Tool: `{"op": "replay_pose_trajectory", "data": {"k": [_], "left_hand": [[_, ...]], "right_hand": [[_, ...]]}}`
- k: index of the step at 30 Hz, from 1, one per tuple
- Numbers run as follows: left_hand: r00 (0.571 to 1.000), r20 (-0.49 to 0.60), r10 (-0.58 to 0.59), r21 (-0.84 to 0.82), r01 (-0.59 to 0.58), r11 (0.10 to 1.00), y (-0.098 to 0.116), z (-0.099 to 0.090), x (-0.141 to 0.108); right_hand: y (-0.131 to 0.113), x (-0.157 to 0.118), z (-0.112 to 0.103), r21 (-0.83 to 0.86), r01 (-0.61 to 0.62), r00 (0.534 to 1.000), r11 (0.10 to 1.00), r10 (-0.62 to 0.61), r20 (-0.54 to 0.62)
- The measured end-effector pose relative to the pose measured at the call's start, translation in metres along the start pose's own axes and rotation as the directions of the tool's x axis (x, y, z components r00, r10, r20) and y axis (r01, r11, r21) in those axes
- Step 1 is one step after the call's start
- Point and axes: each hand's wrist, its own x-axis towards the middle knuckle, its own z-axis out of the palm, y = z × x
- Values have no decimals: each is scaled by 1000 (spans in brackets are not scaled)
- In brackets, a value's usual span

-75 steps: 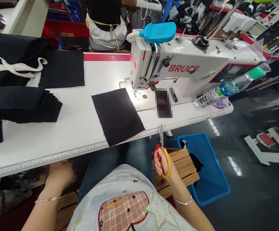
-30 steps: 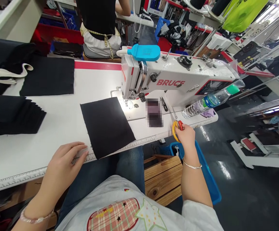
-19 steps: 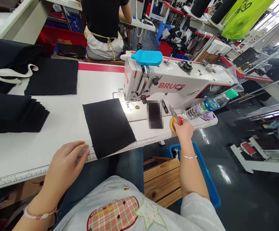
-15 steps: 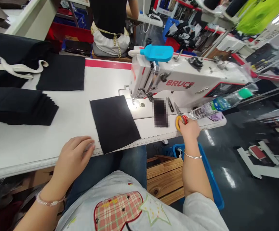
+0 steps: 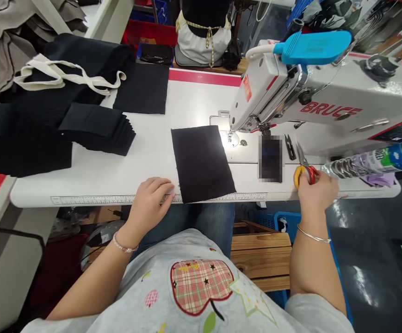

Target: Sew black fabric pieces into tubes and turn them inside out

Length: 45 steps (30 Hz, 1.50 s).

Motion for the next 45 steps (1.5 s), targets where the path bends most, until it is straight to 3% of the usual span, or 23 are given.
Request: {"op": "replay_pose_trajectory", "data": {"k": [3,7,11,15,17,20,23,26,28,37,42,45], "left_hand": [[1000,-8,15,-11,-15,1000,3,0,-1],[998,7,55,21,-55,998,6,3,-8],[990,48,130,77,-133,988,10,14,-18],[978,-11,208,137,-205,969,16,26,-20],[966,-54,253,148,-243,959,19,28,-17],[948,-123,295,127,-280,952,22,26,-11],[943,-136,304,120,-289,950,23,22,-6],[942,-104,320,167,-301,939,23,20,-5],[935,-107,337,180,-315,932,22,22,-6],[900,-150,409,140,-391,910,14,25,-8],[925,-159,345,136,-326,936,9,21,-9],[939,-182,291,18,-292,956,3,20,-11]], "right_hand": [[-17,-10,-8,27,-95,986,995,98,-133],[-46,-30,-18,88,19,968,996,4,-251],[-74,-52,-22,115,131,966,985,-101,-237],[-103,-72,-28,163,151,973,975,-118,-200],[-117,-81,-31,209,225,964,952,-186,-192],[-136,-92,-36,301,431,901,851,-389,-191],[-151,-102,-38,370,598,788,711,-607,-105],[-159,-108,-33,413,666,681,621,-732,3],[-161,-110,-28,418,681,660,602,-751,8],[-169,-112,-13,507,578,776,640,-624,-98],[-177,-114,-13,613,485,829,624,-550,-96],[-180,-117,-17,659,439,852,611,-516,-89]]}}
